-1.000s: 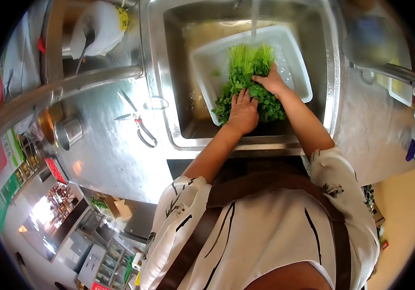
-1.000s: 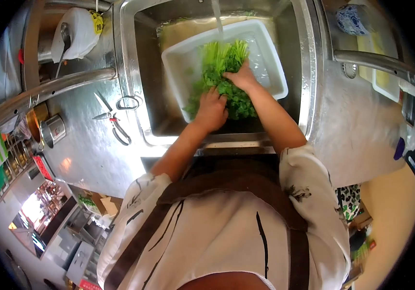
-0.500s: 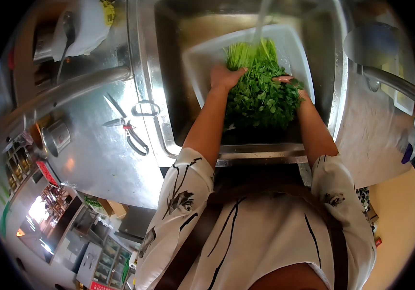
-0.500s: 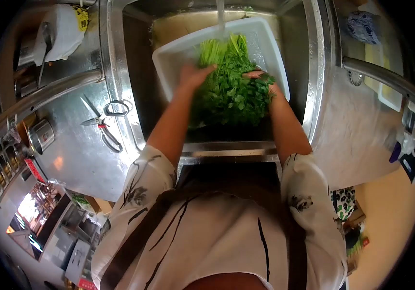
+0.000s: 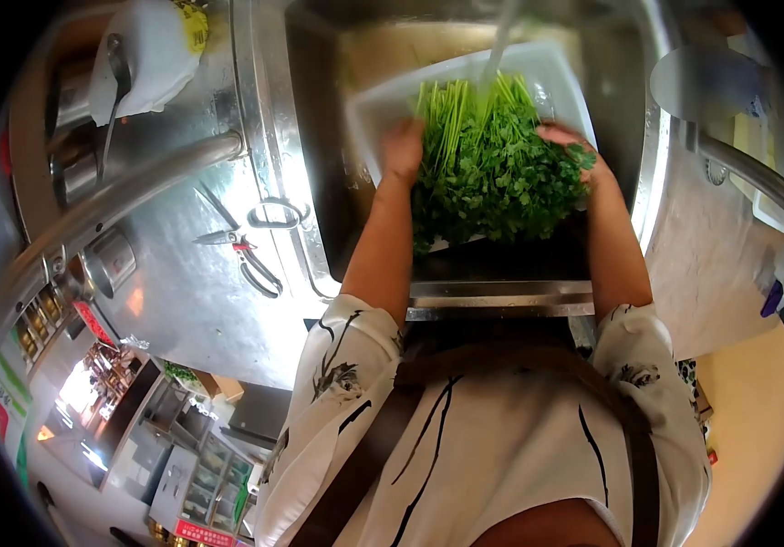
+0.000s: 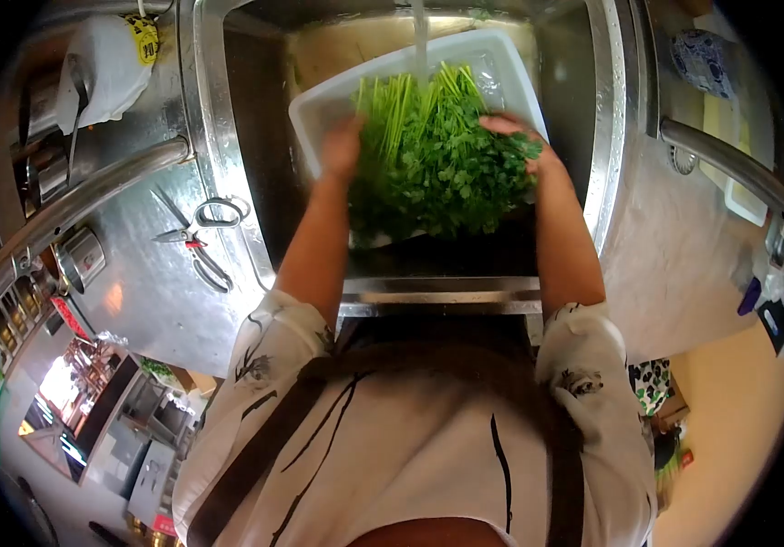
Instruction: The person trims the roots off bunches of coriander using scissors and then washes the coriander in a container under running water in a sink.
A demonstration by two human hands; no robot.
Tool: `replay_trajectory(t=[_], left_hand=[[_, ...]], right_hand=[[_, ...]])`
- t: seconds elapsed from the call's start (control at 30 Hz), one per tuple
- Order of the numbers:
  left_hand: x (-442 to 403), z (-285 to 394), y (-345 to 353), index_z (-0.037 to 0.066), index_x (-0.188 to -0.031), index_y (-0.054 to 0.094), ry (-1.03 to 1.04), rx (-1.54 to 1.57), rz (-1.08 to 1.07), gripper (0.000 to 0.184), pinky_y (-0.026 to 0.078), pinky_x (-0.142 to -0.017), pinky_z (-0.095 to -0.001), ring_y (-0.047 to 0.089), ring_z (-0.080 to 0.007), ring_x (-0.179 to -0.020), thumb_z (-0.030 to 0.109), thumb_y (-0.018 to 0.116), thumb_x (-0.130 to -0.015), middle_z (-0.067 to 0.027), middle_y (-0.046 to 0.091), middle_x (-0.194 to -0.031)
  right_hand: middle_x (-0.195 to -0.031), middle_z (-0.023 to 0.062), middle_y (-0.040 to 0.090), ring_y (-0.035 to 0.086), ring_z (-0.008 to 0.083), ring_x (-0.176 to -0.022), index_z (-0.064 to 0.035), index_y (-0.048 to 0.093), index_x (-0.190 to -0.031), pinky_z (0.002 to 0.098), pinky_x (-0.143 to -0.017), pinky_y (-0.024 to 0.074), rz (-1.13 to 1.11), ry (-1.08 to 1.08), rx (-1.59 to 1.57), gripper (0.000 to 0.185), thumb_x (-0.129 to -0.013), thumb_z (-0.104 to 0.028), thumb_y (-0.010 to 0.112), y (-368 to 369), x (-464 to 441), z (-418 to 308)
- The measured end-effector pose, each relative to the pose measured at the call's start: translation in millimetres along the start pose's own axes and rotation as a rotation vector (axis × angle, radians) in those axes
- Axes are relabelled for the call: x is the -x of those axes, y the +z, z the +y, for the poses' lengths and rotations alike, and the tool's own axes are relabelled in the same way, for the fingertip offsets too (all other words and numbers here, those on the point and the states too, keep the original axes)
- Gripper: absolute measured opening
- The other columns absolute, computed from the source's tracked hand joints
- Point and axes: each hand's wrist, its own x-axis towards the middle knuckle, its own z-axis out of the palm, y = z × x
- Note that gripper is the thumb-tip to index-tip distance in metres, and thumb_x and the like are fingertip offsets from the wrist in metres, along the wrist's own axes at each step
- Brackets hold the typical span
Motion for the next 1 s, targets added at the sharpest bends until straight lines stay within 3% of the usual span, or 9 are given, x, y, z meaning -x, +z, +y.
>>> replay_trajectory(t=[0.07,0.2,0.27,0.37,0.47,0.6,0.8,0.9,1.0], left_hand=[[21,36,-1,-0.006,-0.110,0.054,-0.056,0.348,0.073,0.059,0.041,-0.086,-0.0350,0.055,-0.0288,-0.101,0.036,0.067,-0.071,-0.0209,0.057,-0.110],[-15,13,34,-0.007,-0.109,0.053,0.071,0.054,-0.119,0.062,0.042,-0.085,-0.0354,0.056,-0.0276,-0.099,0.034,0.071,-0.067,-0.0190,0.059,-0.108],[-8,19,35,-0.005,-0.109,0.055,-0.024,0.478,-0.259,0.057,0.043,-0.084,-0.0333,0.057,-0.0277,-0.097,0.033,0.071,-0.069,-0.0168,0.061,-0.105],[6,11,14,-0.004,-0.117,0.050,-0.062,0.854,-0.425,0.064,0.040,-0.088,-0.0367,0.050,-0.0297,-0.108,0.037,0.069,-0.072,-0.0192,0.052,-0.119],[6,-11,8,-0.001,-0.126,0.042,-0.207,0.903,-0.414,0.070,0.036,-0.092,-0.0431,0.038,-0.0311,-0.120,0.039,0.067,-0.074,-0.0211,0.037,-0.133],[1,-21,18,-0.005,-0.123,0.043,-0.404,0.617,-0.111,0.065,0.042,-0.085,-0.0371,0.049,-0.0290,-0.108,0.040,0.060,-0.079,-0.0225,0.048,-0.121],[32,7,2,-0.007,-0.108,0.054,-0.139,0.505,0.132,0.054,0.046,-0.076,-0.0358,0.057,-0.0289,-0.093,0.035,0.064,-0.076,-0.0216,0.059,-0.102],[38,16,0,-0.007,-0.109,0.050,-0.107,0.320,0.090,0.055,0.043,-0.083,-0.0349,0.054,-0.0329,-0.101,0.023,0.072,-0.068,-0.0223,0.055,-0.109],[27,-1,21,-0.007,-0.110,0.050,-0.103,0.164,0.207,0.060,0.043,-0.085,-0.0366,0.053,-0.0350,-0.103,0.020,0.076,-0.063,-0.0243,0.055,-0.109]], right_hand=[[-0.128,0.0194,0.042,0.043,0.0278,-0.117,0.0018,0.033,-0.132,0.0375,-0.094,0.0397,0.084,0.118,-0.042,0.096,-0.063,-0.053,0.071,12,2,-16],[-0.130,0.0208,0.040,0.043,0.0292,-0.117,0.0040,0.038,-0.128,0.0382,-0.097,0.0370,0.029,0.186,0.453,0.097,-0.062,-0.059,0.068,50,-27,-19],[-0.125,0.0189,0.046,0.046,0.0275,-0.115,0.0022,0.050,-0.120,0.0366,-0.096,0.0387,0.161,-0.120,0.188,0.081,-0.064,-0.053,0.070,67,-63,31],[-0.120,0.0154,0.052,0.048,0.0237,-0.113,-0.0033,0.056,-0.115,0.0351,-0.094,0.0406,-0.076,0.119,0.113,0.064,-0.069,-0.045,0.070,45,-46,13],[-0.118,0.0122,0.054,0.051,0.0212,-0.108,-0.0076,0.056,-0.117,0.0334,-0.091,0.0426,-0.074,0.208,-0.033,0.059,-0.071,-0.041,0.070,19,-43,27],[-0.114,0.0113,0.057,0.057,0.0210,-0.098,-0.0069,0.055,-0.118,0.0355,-0.084,0.0468,0.150,0.310,0.097,0.060,-0.070,-0.038,0.070,8,-31,8],[-0.117,0.0190,0.052,0.056,0.0255,-0.098,0.0055,0.051,-0.115,0.0377,-0.082,0.0463,0.245,0.040,0.098,0.059,-0.073,-0.031,0.068,14,-19,5],[-0.116,0.0207,0.052,0.051,0.0332,-0.105,0.0005,0.056,-0.108,0.0418,-0.090,0.0402,0.685,-0.503,1.336,0.040,-0.074,-0.021,0.064,62,13,-15],[-0.107,0.0121,0.058,0.054,0.0291,-0.099,-0.0040,0.059,-0.102,0.0392,-0.086,0.0414,0.457,-0.785,1.198,0.031,-0.074,-0.015,0.064,105,-6,-9]])
